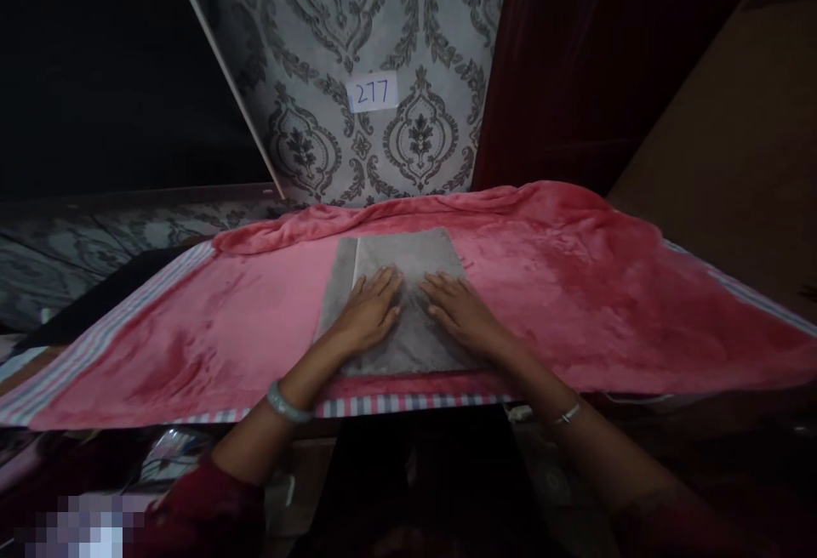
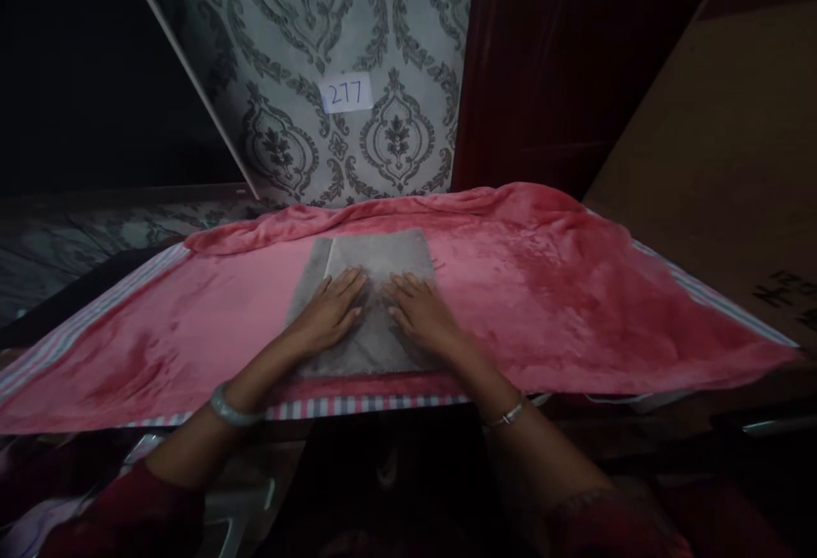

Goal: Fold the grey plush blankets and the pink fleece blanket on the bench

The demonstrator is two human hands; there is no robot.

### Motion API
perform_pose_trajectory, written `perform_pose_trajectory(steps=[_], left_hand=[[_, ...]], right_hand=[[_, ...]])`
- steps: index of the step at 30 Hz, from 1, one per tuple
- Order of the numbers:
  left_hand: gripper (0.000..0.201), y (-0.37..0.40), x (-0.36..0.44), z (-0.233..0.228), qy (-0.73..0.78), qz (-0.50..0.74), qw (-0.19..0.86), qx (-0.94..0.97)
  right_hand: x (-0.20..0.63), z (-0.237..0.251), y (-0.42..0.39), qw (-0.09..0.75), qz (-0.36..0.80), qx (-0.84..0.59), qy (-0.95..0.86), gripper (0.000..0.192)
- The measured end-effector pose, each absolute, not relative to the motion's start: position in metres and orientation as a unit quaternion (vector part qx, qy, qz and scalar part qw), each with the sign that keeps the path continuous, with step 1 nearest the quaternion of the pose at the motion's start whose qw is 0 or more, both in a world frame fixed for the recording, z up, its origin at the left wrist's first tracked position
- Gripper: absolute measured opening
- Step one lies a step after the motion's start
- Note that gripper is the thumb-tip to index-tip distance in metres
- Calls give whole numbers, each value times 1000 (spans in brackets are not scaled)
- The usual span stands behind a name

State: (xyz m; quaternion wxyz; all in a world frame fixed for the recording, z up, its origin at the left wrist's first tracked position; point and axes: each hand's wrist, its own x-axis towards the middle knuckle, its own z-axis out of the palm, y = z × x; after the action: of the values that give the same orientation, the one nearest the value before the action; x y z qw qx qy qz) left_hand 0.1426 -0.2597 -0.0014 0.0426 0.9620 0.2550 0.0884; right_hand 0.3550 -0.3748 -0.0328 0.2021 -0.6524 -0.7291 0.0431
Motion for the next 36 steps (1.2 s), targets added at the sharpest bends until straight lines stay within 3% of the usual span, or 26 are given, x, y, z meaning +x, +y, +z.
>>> perform_pose_trajectory(steps=[4,12,20,25,30,36], left_hand=[[60,-230,149,-19,247,40,33,968],[60,-219,139,-34,226,49,70,970],[59,-215,141,-35,229,58,127,963],[51,-181,139,-18,212,121,237,940],[52,-158,141,-20,260,69,202,942],[52,-158,141,-33,251,66,182,948]], right_hand=[[341,-35,-360,129,53,-610,-780,57],[324,-35,-389,104,124,-534,-830,54],[293,-22,-416,146,214,-438,-861,61],[297,-15,-360,234,155,-476,-833,58],[283,-26,-313,126,96,-514,-843,59],[256,-31,-348,77,127,-479,-865,61]])
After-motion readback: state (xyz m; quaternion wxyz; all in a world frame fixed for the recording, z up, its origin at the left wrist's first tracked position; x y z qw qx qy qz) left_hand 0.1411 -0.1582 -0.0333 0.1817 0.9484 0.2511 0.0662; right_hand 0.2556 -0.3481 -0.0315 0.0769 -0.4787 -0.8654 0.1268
